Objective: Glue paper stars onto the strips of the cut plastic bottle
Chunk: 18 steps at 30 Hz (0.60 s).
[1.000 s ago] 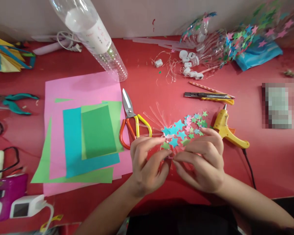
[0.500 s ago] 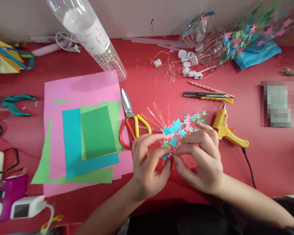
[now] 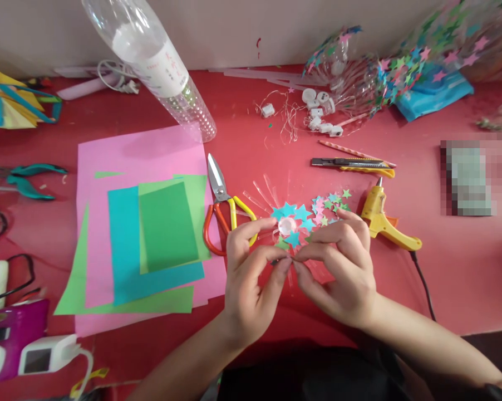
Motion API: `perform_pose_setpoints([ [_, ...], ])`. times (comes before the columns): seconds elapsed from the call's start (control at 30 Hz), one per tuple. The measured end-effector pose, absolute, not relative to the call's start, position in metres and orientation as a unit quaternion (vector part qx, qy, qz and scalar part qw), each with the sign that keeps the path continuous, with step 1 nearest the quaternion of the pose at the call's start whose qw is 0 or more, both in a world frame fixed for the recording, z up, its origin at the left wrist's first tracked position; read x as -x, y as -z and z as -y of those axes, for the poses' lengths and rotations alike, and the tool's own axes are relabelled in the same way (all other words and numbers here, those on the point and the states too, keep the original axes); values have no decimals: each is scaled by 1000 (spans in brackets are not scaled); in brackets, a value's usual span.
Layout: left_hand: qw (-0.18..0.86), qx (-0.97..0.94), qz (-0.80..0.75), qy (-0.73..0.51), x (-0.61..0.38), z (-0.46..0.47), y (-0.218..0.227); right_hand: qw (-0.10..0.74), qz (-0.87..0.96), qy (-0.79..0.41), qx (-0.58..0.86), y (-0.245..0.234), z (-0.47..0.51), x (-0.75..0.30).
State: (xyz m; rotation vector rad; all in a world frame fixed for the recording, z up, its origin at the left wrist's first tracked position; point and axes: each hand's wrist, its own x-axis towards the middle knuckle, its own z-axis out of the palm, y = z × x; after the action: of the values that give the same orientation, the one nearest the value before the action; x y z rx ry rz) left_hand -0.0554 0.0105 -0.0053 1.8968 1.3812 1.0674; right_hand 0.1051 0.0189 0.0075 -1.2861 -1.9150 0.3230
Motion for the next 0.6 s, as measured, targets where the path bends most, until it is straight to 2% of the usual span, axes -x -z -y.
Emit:
perform_pose_setpoints([
  [0.33,243,-705,-538,-393,52,-12,2,389,763,-112,504,-6,-21,-110],
  [0.6,286,-685,-547,-387,51,-16,3,398,767,-110,491,-8,-23,-114],
])
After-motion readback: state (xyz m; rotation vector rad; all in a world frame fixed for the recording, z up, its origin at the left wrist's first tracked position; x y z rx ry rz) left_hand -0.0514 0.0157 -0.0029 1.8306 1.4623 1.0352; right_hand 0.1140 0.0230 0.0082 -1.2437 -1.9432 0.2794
